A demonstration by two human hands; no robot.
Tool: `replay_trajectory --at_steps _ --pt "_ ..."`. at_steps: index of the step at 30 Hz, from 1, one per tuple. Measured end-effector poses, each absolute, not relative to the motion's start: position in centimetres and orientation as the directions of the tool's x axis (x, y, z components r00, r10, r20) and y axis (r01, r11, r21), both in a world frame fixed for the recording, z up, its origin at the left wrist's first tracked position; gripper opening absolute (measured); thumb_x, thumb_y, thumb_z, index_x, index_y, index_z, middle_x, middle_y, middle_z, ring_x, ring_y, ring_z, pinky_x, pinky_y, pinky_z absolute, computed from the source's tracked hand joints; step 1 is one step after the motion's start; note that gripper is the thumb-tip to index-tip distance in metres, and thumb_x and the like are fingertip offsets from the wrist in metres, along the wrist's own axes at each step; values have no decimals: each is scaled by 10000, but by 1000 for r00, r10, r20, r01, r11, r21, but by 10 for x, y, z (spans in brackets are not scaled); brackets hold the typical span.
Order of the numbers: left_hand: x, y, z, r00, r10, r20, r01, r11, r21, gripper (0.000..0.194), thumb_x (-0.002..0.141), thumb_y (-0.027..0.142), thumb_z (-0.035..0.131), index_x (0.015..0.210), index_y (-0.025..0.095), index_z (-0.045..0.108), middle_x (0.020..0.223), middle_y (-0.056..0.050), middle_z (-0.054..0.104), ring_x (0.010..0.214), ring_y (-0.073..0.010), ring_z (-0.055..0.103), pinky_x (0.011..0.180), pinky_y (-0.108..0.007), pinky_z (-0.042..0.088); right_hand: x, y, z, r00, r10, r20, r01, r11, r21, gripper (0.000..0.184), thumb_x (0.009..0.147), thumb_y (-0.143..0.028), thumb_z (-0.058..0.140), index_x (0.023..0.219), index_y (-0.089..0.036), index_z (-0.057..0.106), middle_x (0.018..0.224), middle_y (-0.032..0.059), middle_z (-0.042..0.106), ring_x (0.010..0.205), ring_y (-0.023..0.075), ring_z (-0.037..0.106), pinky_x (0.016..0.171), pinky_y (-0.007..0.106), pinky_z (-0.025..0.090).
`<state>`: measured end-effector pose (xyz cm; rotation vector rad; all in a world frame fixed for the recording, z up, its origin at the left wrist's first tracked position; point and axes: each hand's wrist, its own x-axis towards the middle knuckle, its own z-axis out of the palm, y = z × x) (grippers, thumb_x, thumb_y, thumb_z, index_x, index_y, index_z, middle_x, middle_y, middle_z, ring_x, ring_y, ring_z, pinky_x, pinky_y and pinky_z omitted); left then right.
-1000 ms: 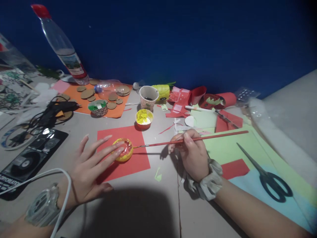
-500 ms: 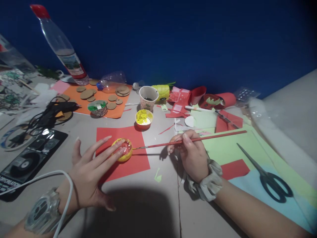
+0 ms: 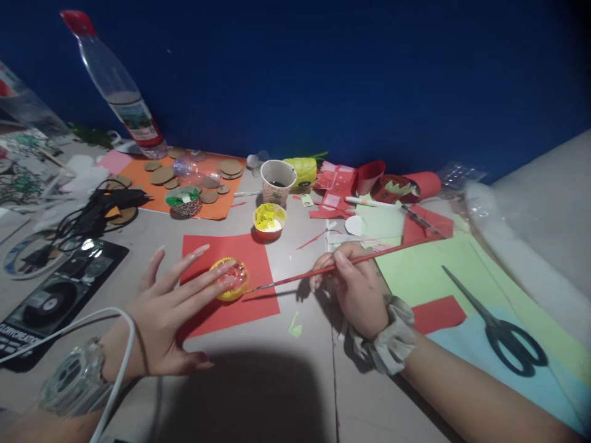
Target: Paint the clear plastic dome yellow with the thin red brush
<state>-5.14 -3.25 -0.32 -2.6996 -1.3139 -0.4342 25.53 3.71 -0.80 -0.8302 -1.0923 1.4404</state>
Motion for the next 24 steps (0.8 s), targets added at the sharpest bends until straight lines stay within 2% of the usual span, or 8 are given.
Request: replay_trajectory --at_steps 5,12,19,24 --pt "-59 -29 -4 634 724 272 747 -664 28 993 752 825 451 1553 272 254 1403 -67 609 1496 -376 261 1222 -580 -15 255 38 -10 -116 991 61 -336 19 -942 265 900 -410 670 758 -205 581 644 -19 704 553 120 670 520 222 563" --pt "-56 -29 -5 611 740 281 755 -651 72 1031 722 864 453 1548 277 262 1385 -98 621 1462 -393 334 1216 -591 -19 256 35 -10 -157 985 67 -295 18 -955 301 907 -432 654 733 -207 554 662 -8 714 545 130 669 523 250 580" --pt "-55 -27 -5 623 724 296 736 -671 90 1038 702 848 494 1528 249 304 1369 -116 630 1511 -366 222 1212 -580 -87 256 37 -12 -167 983 73 -292 22 -956 300 913 -440 643 743 -213 545 665 -3 720 546 134 671 521 254 580" --pt "-53 -26 -4 627 723 290 732 -674 99 998 723 831 474 1515 245 313 1366 -112 634 1514 -353 217 1213 -557 -112 255 36 -10 -133 988 74 -303 30 -952 301 896 -456 662 752 -211 562 634 -19 694 536 131 666 513 251 580"
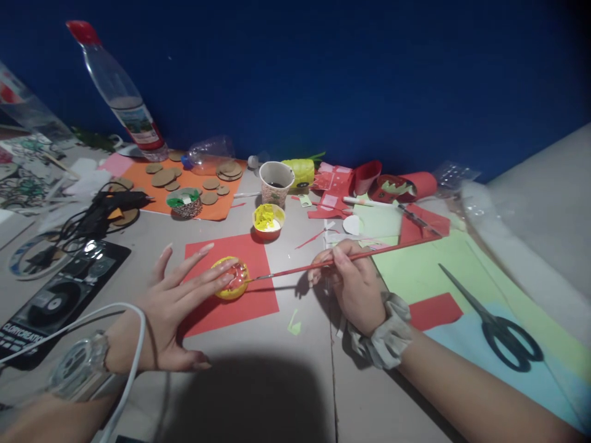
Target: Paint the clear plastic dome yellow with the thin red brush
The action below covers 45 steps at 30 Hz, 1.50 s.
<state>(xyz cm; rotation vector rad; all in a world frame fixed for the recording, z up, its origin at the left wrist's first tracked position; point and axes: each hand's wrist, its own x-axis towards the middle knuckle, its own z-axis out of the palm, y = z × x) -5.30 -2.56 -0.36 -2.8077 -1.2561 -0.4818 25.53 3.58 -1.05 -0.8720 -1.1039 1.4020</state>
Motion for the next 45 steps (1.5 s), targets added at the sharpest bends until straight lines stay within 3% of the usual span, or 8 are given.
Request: replay_trajectory --at_steps 8,24,27,33,39,45 --pt "-51 -25 -7 604 746 281 742 -655 144 1007 737 845 458 1528 245 290 1408 -121 598 1490 -369 283 1211 -554 -112 254 36 -10 -120 989 90 -318 48 -947 281 900 -425 659 745 -211 566 616 -25 681 517 129 643 501 260 575" --pt "-44 -24 -3 578 772 265 757 -629 178 850 816 701 466 1498 221 301 1501 -115 502 1536 -301 158 1223 -498 -104 255 37 -11 -115 987 116 -334 71 -940 246 928 -371 631 753 -207 579 635 -21 686 534 120 641 517 240 556" --pt "-43 -24 -4 581 766 274 757 -633 166 888 803 750 456 1503 226 302 1494 -116 510 1531 -313 176 1221 -506 -103 255 37 -11 -146 983 115 -328 62 -943 231 942 -353 611 764 -209 581 645 -14 692 543 129 649 517 250 556" --pt "-46 -22 -8 638 709 300 727 -683 70 995 785 880 314 1552 249 265 1499 -108 501 1548 -306 50 1202 -544 -134 258 36 -12 -124 982 143 -358 90 -930 214 946 -328 614 767 -211 605 657 -24 697 555 113 652 539 225 554" --pt "-47 -23 -8 625 730 277 734 -670 110 1034 757 913 291 1557 259 252 1516 -108 475 1530 -360 147 1190 -578 -131 258 38 -11 -109 980 165 -376 112 -920 219 953 -317 610 763 -207 611 653 -28 698 558 101 655 548 205 549" --pt "-47 -24 -6 630 731 262 733 -671 110 1011 758 892 338 1547 265 262 1497 -113 498 1534 -342 125 1177 -580 -175 258 36 -15 -157 972 177 -345 114 -931 196 985 -287 553 814 -215 614 690 -20 704 585 110 659 576 228 556"
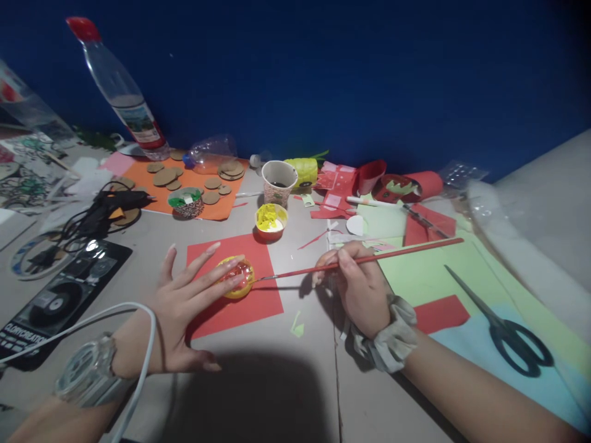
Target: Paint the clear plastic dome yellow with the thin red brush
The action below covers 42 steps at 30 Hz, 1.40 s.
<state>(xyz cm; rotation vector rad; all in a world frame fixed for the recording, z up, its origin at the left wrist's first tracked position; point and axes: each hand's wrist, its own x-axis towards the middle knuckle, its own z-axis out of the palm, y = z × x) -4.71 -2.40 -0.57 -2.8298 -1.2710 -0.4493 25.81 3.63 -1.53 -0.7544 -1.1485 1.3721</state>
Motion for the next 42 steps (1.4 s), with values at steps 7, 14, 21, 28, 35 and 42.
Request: replay_trajectory --at_steps 7,14,21,28,35,42 --pt "-47 -24 -3 624 731 275 727 -673 138 948 779 880 307 1504 271 342 1479 -102 524 1540 -318 108 1185 -564 -177 260 33 -16 -151 970 189 -332 130 -934 198 983 -288 556 807 -214 607 701 -20 698 596 119 662 583 242 556" --pt "-47 -23 -4 616 735 282 728 -669 153 939 784 871 314 1505 272 349 1477 -93 531 1538 -326 115 1193 -543 -174 262 33 -17 -158 971 180 -327 121 -937 220 984 -306 549 789 -216 595 684 -19 692 586 126 653 583 252 550" --pt "-49 -24 -6 623 732 277 723 -674 153 946 778 858 313 1518 269 328 1497 -94 506 1539 -328 112 1189 -562 -173 260 32 -14 -172 971 165 -338 99 -936 214 985 -305 552 796 -218 602 680 -22 699 578 122 658 564 244 550" --pt "-49 -24 -7 616 737 279 731 -666 146 951 778 872 314 1529 288 316 1495 -85 512 1535 -343 134 1187 -581 -160 258 32 -12 -179 969 173 -327 107 -939 215 986 -284 553 787 -212 594 682 -20 711 555 113 654 537 233 549" --pt "-49 -24 -2 630 740 236 738 -665 114 977 762 881 352 1528 276 312 1499 -80 508 1542 -342 65 1189 -581 -150 259 31 -12 -174 970 170 -308 111 -945 217 983 -293 557 785 -210 586 669 -23 700 548 114 653 538 236 558" --pt "-50 -24 -5 625 745 232 737 -662 140 1002 749 879 359 1547 282 260 1522 -78 480 1542 -345 68 1196 -543 -159 257 31 -11 -149 974 170 -278 124 -953 227 976 -322 564 777 -214 576 667 -19 699 547 126 651 537 258 564"
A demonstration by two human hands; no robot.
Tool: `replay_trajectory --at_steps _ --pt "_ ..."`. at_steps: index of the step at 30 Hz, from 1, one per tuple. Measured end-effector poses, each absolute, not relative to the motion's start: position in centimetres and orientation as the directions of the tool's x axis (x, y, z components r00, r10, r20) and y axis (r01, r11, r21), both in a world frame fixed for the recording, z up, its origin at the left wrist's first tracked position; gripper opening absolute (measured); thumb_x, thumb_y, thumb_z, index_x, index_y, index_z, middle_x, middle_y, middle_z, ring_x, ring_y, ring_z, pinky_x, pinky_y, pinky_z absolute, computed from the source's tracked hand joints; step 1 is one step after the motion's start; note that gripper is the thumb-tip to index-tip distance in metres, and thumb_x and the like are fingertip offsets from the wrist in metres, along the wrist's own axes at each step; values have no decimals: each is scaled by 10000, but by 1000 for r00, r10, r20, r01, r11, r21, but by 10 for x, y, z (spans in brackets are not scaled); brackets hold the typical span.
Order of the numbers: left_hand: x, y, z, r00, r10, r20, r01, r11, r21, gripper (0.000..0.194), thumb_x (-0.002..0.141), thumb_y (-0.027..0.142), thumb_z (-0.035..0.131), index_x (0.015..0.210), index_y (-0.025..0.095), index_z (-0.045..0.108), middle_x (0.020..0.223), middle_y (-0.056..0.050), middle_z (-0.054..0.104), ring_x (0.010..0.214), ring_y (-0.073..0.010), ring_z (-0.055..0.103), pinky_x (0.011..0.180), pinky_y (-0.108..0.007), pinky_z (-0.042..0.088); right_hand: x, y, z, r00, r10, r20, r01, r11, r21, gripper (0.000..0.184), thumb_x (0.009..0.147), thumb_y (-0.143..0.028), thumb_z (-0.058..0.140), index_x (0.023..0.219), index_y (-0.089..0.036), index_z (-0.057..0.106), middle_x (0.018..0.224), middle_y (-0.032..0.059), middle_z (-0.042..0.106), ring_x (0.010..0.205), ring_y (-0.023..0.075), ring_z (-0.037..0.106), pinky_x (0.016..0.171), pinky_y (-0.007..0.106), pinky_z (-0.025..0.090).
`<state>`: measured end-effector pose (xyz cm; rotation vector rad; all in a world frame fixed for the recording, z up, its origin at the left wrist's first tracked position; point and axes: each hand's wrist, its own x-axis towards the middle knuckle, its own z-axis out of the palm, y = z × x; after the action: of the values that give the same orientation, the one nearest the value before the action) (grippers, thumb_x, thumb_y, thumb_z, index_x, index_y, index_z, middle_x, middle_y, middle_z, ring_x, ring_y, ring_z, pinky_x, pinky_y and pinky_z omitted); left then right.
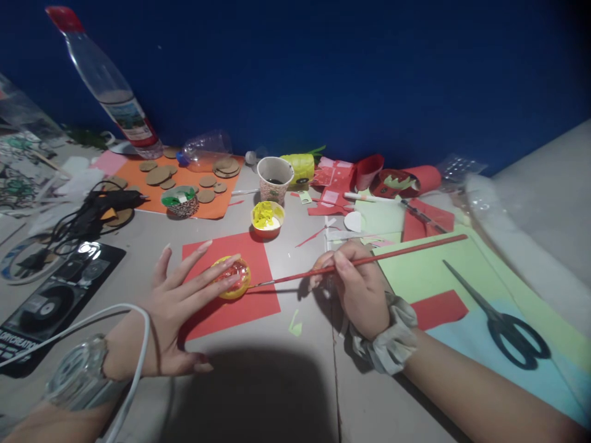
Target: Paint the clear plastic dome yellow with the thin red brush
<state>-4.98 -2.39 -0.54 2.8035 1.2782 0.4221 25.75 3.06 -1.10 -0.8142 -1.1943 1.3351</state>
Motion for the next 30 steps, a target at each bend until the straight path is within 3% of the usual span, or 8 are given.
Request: replay_trajectory --at_steps 4,8,16,24,30 --pt "-49 -25 -4 612 755 236 754 -647 114 1075 703 901 421 1567 300 200 1515 -55 494 1539 -366 78 1200 -544 -148 258 30 -11 -130 977 167 -272 127 -954 239 965 -365 576 780 -214 574 662 -17 694 533 132 644 512 261 552" --pt "-48 -25 -2 616 747 251 747 -655 116 1079 682 897 462 1553 297 244 1438 -57 580 1539 -330 105 1205 -520 -141 258 30 -12 -136 976 171 -263 131 -956 243 978 -344 560 775 -210 576 661 -17 691 556 126 652 543 258 559" --pt "-49 -24 -2 605 756 248 746 -648 157 987 758 882 331 1543 285 286 1417 -66 598 1513 -365 187 1195 -541 -127 258 31 -11 -119 976 181 -258 145 -955 248 963 -373 575 769 -221 552 648 -18 682 543 137 646 529 272 564" --pt "-49 -24 -3 607 756 245 743 -649 161 975 766 872 319 1548 292 263 1433 -63 584 1518 -365 180 1197 -551 -121 257 30 -11 -136 975 176 -262 136 -956 244 972 -353 563 768 -220 555 660 -17 688 541 132 646 523 267 564" --pt "-48 -25 -4 598 758 258 743 -646 176 1046 700 883 436 1545 289 275 1430 -68 586 1504 -384 212 1201 -551 -112 258 30 -11 -135 976 173 -256 135 -957 238 965 -372 568 782 -220 562 657 -17 683 524 135 637 498 269 555"
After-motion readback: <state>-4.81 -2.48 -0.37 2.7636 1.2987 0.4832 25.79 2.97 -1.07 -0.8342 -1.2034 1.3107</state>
